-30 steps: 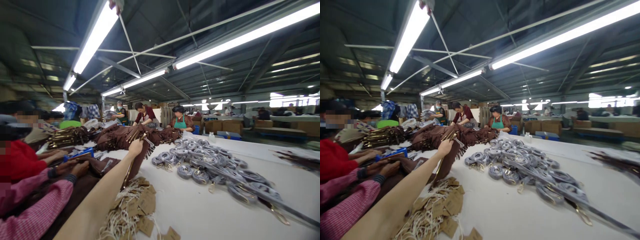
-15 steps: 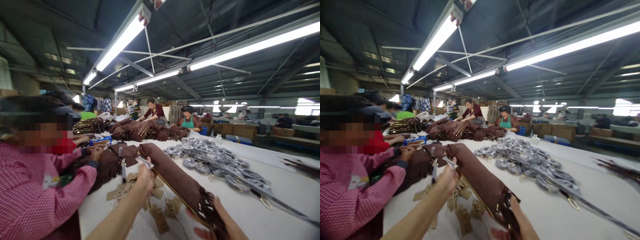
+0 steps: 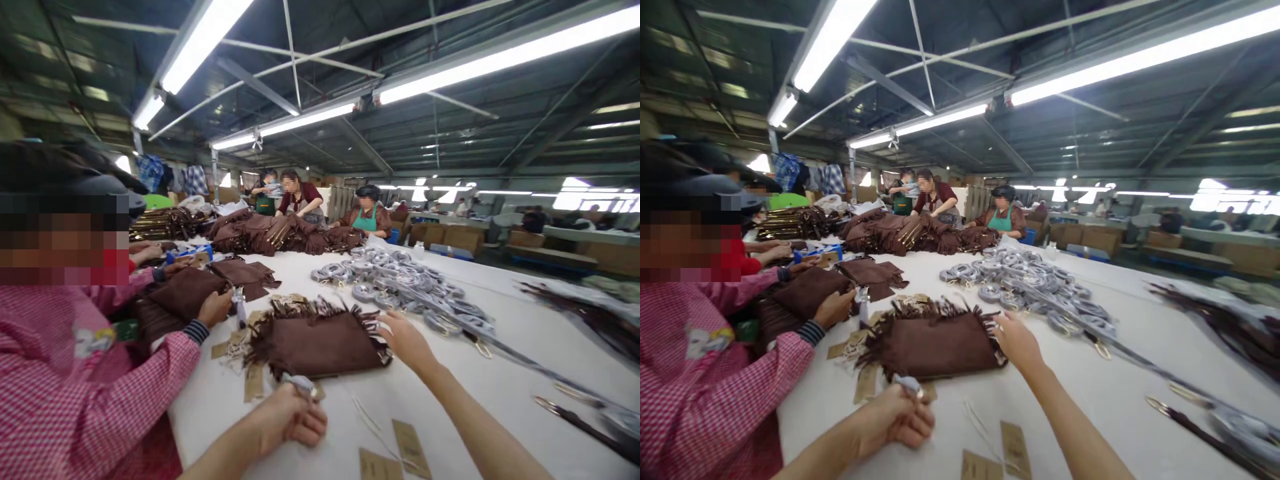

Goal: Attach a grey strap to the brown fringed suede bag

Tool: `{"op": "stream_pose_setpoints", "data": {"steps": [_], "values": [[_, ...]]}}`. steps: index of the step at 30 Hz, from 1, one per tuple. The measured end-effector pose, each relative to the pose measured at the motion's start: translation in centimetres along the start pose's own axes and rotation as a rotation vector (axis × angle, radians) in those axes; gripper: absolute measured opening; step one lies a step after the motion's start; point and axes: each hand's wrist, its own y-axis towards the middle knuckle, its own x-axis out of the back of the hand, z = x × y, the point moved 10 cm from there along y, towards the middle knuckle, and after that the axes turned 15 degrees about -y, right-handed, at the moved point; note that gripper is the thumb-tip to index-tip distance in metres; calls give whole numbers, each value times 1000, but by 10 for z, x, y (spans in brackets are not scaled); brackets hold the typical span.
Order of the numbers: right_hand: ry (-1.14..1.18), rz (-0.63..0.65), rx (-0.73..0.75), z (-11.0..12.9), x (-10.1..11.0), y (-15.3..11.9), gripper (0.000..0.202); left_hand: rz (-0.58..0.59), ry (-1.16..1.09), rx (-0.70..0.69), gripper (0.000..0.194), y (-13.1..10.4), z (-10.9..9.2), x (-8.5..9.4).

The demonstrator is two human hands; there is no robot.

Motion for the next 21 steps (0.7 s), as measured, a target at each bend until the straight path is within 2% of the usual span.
{"op": "stream_pose_setpoints", "data": {"steps": [2,3,4,7,9,11,13,16,18,21], "values": [[-53,74,56,17,-17,-24,20,117,156,94,30,-10,10,0],[-67,107,87,28,-23,-37,24,160,256,83,28,-17,6,-2],[-72,138,119,41,-28,-49,25,175,364,12,25,-22,-6,-5],[-57,218,173,80,-38,-76,23,69,770,-447,18,-37,-70,-18],[-65,238,200,105,-42,-80,20,-19,1098,-679,22,-43,-95,-30],[-114,233,265,128,-48,-76,27,-74,1359,-702,29,-34,-95,-30],[-176,241,379,151,-58,-72,35,-104,1477,-642,29,-21,-87,-19],[-217,254,503,172,-77,-74,18,-119,1479,-605,22,-11,-78,-2],[-239,200,507,173,-88,-80,9,-128,1448,-599,22,-10,-77,6],[-323,86,476,159,-112,-91,10,-97,1427,-581,29,-9,-74,10]]}}
